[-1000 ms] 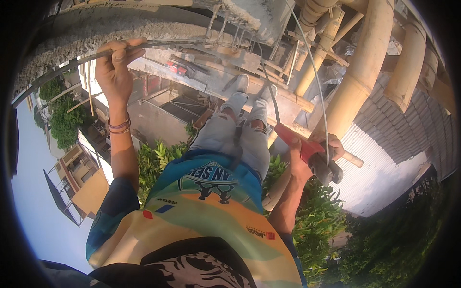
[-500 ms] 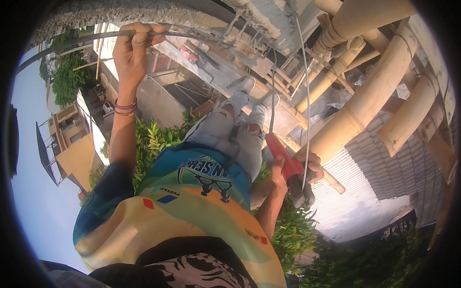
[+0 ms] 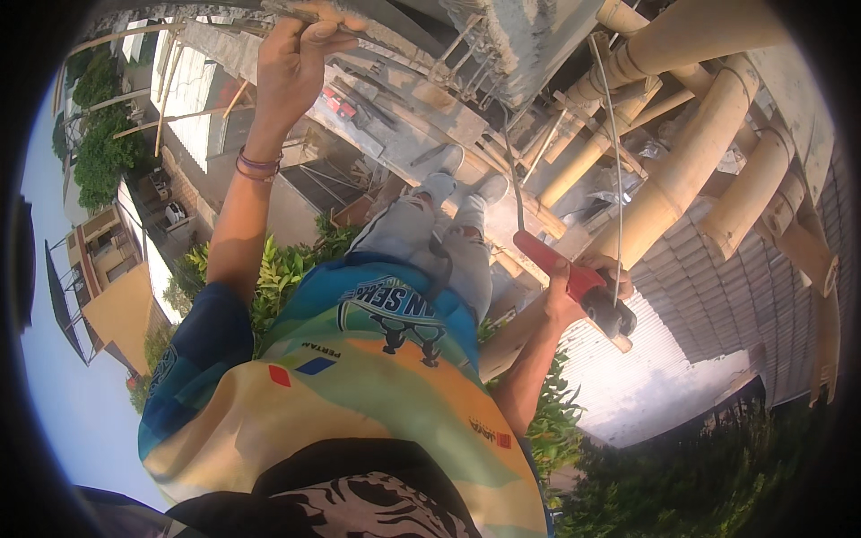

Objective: The person welds metal rods to a concrete structure using a handheld welding torch while standing on bamboo scaffolding. They repeatedly position the rods and apply the torch, producing bright sparks.

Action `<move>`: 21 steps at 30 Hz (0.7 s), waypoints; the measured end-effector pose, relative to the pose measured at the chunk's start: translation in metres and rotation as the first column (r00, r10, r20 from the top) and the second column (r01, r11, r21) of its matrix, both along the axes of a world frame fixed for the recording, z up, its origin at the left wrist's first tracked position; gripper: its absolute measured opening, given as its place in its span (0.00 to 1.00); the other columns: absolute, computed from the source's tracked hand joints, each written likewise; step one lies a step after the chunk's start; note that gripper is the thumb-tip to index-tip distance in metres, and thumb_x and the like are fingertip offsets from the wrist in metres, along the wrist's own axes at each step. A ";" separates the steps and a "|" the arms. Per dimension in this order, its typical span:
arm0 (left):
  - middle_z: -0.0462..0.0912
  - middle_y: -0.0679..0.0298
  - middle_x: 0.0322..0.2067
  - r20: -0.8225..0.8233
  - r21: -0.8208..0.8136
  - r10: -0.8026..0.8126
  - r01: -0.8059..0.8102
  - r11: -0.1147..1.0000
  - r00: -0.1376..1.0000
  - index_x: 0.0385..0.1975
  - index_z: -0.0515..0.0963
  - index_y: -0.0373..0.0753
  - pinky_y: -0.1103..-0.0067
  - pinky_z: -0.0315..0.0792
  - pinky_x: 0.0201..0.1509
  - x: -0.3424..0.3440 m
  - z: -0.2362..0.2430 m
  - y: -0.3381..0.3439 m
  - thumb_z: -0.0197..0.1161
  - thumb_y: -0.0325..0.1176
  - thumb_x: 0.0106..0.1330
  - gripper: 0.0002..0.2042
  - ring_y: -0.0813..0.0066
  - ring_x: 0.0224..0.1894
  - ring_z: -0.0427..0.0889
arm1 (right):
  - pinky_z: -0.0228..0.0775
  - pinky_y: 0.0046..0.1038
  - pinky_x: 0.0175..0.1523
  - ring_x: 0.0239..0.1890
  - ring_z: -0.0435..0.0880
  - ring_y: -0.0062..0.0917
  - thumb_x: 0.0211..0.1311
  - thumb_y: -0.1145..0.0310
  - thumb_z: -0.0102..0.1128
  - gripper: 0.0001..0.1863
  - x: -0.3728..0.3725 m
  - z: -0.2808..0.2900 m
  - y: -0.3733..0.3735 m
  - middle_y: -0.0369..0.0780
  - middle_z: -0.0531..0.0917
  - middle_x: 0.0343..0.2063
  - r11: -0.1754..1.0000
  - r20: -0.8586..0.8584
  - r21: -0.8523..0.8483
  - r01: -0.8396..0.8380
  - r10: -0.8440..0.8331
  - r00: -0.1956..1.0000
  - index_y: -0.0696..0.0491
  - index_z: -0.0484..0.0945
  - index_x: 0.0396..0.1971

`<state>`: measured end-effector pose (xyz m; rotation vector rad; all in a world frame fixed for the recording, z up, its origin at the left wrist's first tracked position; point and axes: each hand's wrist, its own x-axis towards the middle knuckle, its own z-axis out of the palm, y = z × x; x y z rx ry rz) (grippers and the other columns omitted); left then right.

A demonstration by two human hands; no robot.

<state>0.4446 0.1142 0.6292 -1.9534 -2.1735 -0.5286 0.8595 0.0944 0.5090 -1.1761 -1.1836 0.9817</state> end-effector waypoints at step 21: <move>0.81 0.60 0.36 0.634 0.241 -0.312 0.202 0.949 0.707 0.37 0.80 0.35 0.75 0.79 0.41 -0.004 0.003 0.031 0.51 0.19 0.68 0.09 0.69 0.36 0.84 | 0.74 0.32 0.45 0.36 0.77 0.24 0.42 0.76 0.74 0.32 0.001 0.006 0.011 0.39 0.75 0.32 1.000 0.156 -0.027 0.012 -0.008 0.988 0.54 0.63 0.46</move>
